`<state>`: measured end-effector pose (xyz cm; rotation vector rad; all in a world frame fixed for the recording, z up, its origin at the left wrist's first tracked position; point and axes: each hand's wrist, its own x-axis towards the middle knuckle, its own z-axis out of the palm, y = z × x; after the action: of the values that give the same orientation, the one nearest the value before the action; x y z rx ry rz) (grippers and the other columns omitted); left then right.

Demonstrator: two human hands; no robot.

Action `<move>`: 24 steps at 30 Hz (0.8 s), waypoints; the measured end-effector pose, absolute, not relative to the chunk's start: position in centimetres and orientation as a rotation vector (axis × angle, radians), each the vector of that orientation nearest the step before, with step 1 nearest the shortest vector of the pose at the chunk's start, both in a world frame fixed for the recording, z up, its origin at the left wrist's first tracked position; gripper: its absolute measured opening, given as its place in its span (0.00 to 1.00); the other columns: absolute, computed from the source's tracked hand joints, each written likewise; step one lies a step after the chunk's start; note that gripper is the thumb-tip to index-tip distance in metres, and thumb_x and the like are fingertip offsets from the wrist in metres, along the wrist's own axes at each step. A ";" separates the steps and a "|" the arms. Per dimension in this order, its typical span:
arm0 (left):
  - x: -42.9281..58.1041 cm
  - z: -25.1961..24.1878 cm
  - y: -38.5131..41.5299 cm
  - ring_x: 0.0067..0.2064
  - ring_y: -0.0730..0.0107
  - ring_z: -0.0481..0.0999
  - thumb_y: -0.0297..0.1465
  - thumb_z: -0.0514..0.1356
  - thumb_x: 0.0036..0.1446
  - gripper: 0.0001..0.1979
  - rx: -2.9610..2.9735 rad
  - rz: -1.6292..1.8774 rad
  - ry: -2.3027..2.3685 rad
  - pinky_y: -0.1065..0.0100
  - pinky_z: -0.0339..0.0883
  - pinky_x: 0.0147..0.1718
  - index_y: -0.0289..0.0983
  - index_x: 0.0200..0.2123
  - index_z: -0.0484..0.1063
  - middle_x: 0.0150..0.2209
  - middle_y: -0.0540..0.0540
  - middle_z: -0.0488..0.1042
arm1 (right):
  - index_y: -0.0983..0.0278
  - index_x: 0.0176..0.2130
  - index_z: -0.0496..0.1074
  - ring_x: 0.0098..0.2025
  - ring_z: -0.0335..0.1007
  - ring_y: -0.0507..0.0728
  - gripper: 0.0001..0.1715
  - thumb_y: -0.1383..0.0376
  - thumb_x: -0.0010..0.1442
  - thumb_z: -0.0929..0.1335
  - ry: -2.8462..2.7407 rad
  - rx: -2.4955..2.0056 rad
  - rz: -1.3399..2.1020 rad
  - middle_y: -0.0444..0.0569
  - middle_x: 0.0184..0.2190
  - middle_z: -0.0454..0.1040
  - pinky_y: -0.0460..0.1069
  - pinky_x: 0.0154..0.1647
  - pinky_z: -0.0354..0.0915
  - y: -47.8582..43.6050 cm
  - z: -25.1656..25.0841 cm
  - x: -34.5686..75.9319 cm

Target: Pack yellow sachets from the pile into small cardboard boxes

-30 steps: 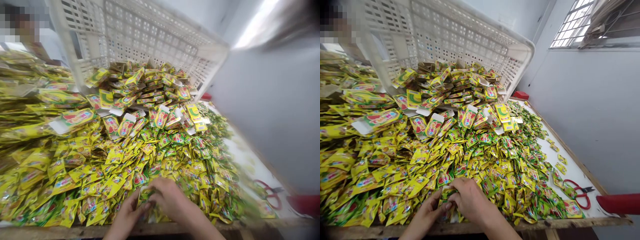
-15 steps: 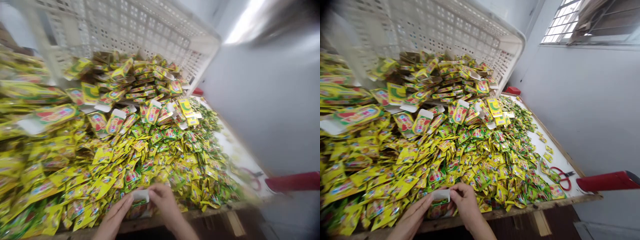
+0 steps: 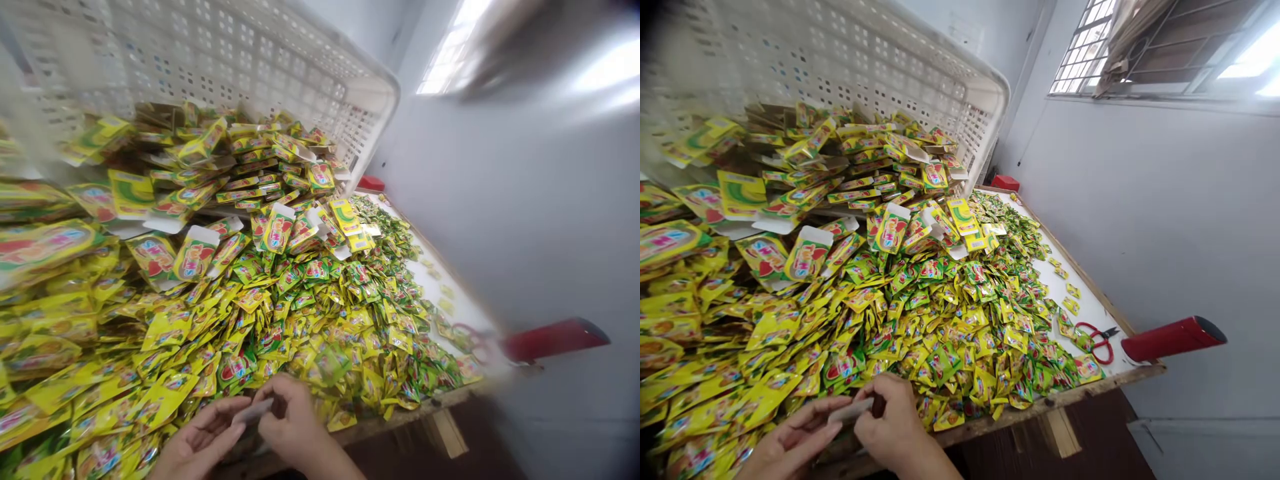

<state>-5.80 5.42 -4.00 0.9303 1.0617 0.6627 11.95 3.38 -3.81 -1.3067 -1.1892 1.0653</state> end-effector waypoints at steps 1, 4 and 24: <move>-5.8 -4.2 5.5 0.57 0.50 0.71 0.42 0.67 0.50 0.19 0.957 0.701 1.098 0.50 0.57 0.62 0.43 0.45 0.78 0.50 0.46 0.79 | 0.63 0.32 0.80 0.28 0.64 0.51 0.08 0.70 0.48 0.72 -1.224 -1.325 1.001 0.43 0.26 0.70 0.45 0.29 0.62 3.7 -3.5 11.9; -6.2 -5.0 5.9 0.57 0.52 0.71 0.43 0.67 0.49 0.18 1.061 0.797 1.219 0.53 0.56 0.63 0.44 0.44 0.79 0.48 0.48 0.80 | 0.60 0.37 0.82 0.30 0.67 0.53 0.10 0.64 0.52 0.73 -1.195 -1.258 1.083 0.46 0.30 0.73 0.46 0.29 0.65 4.4 -3.0 11.9; -7.1 -7.2 5.4 0.52 0.61 0.76 0.27 0.62 0.58 0.15 2.061 0.977 0.928 0.64 0.73 0.50 0.45 0.48 0.75 0.50 0.45 0.78 | 0.58 0.38 0.79 0.37 0.72 0.55 0.07 0.67 0.58 0.72 -1.339 -1.124 0.741 0.48 0.35 0.74 0.48 0.39 0.68 1.7 -5.6 11.7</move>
<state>-7.06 5.41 -7.20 2.0615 0.9275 0.9766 11.71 1.65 -5.64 -1.1242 -1.3393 0.7413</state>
